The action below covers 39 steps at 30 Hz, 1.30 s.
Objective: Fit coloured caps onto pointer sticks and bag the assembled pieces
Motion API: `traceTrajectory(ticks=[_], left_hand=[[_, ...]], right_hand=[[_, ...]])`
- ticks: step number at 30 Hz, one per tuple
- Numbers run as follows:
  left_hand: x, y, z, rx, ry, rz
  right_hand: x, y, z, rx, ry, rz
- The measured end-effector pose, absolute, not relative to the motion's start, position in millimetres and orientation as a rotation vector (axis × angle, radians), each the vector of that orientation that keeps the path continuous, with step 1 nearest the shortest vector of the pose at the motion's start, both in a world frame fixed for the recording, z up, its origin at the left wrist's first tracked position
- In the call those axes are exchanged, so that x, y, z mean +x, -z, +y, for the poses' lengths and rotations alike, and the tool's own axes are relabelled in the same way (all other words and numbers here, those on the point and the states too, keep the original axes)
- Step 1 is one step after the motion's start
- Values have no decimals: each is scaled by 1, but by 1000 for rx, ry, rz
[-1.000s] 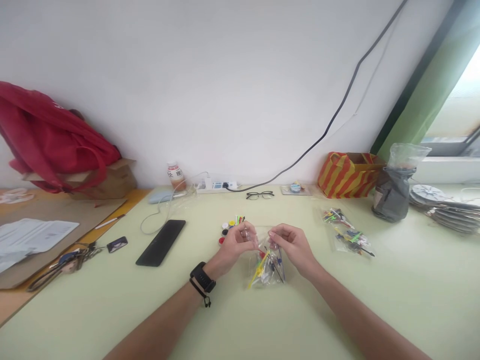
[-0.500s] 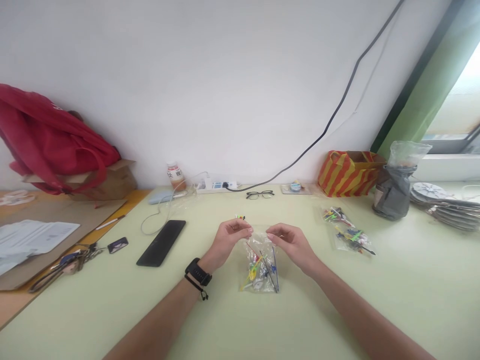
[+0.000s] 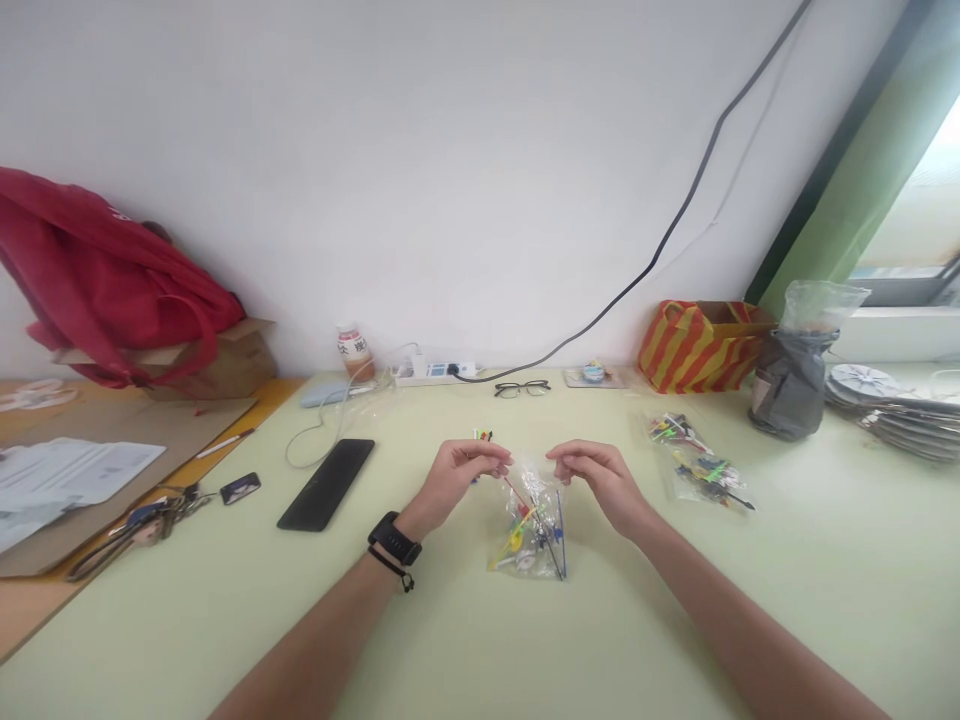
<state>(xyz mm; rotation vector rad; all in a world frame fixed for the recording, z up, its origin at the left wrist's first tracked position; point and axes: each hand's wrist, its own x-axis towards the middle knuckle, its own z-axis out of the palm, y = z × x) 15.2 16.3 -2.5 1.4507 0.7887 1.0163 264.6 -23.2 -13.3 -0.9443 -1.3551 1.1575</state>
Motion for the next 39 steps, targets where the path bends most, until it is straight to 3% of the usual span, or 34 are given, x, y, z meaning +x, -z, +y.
traceTrajectory(ticks=[39], left_hand=[[13, 11, 25, 1606, -1080, 870]], right_hand=[[263, 16, -20, -1044, -969, -1459]])
